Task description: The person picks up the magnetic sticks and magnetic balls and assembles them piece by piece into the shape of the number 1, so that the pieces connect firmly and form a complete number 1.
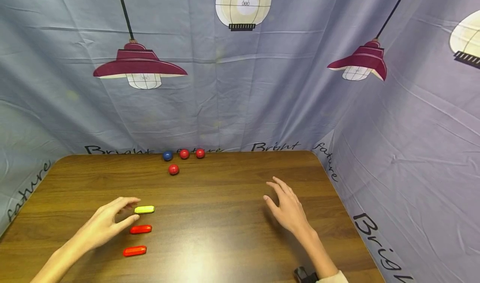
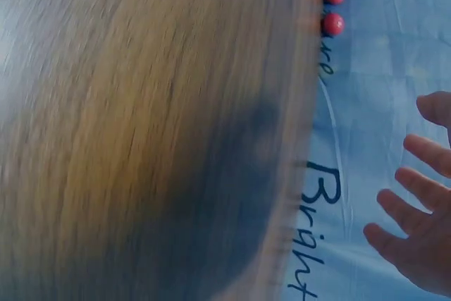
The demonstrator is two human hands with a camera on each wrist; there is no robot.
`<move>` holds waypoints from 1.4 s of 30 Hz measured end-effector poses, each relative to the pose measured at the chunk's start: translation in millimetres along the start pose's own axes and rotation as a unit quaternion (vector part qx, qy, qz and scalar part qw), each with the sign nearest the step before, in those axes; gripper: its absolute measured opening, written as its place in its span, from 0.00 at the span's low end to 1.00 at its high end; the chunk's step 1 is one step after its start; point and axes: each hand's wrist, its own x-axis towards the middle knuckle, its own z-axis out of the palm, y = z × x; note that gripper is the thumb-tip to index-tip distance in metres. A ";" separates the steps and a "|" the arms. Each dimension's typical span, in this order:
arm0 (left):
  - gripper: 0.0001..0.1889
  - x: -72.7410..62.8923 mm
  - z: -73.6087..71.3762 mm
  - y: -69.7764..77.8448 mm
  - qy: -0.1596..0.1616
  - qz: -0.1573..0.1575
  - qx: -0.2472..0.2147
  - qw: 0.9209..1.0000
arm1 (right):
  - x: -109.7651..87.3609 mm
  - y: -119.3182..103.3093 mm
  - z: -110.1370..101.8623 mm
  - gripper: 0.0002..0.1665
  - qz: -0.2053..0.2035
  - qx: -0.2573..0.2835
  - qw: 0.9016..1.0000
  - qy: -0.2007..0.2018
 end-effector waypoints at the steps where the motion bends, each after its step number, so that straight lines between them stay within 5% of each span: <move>1: 0.20 -3.7 0.8 0.2 0.002 0.008 -0.022 1.000 | 0.9 -0.6 1.3 0.26 -0.001 0.017 1.000 0.003; 11: 0.13 -36.1 12.5 -4.4 -0.055 0.039 -0.150 0.986 | 13.7 -5.3 17.2 0.21 -0.022 0.098 0.994 0.038; 19: 0.15 -49.4 23.8 -9.7 -0.032 0.076 -0.160 0.984 | 26.0 -11.1 29.2 0.21 -0.010 0.151 0.988 0.023; 29: 0.16 -56.3 30.9 -10.9 -0.023 0.082 -0.154 0.984 | 42.1 -25.3 43.3 0.21 -0.001 0.193 0.981 -0.008; 42: 0.16 -58.0 34.5 -16.3 -0.045 0.085 -0.122 0.988 | 58.7 -42.3 67.3 0.20 -0.008 0.222 0.975 -0.032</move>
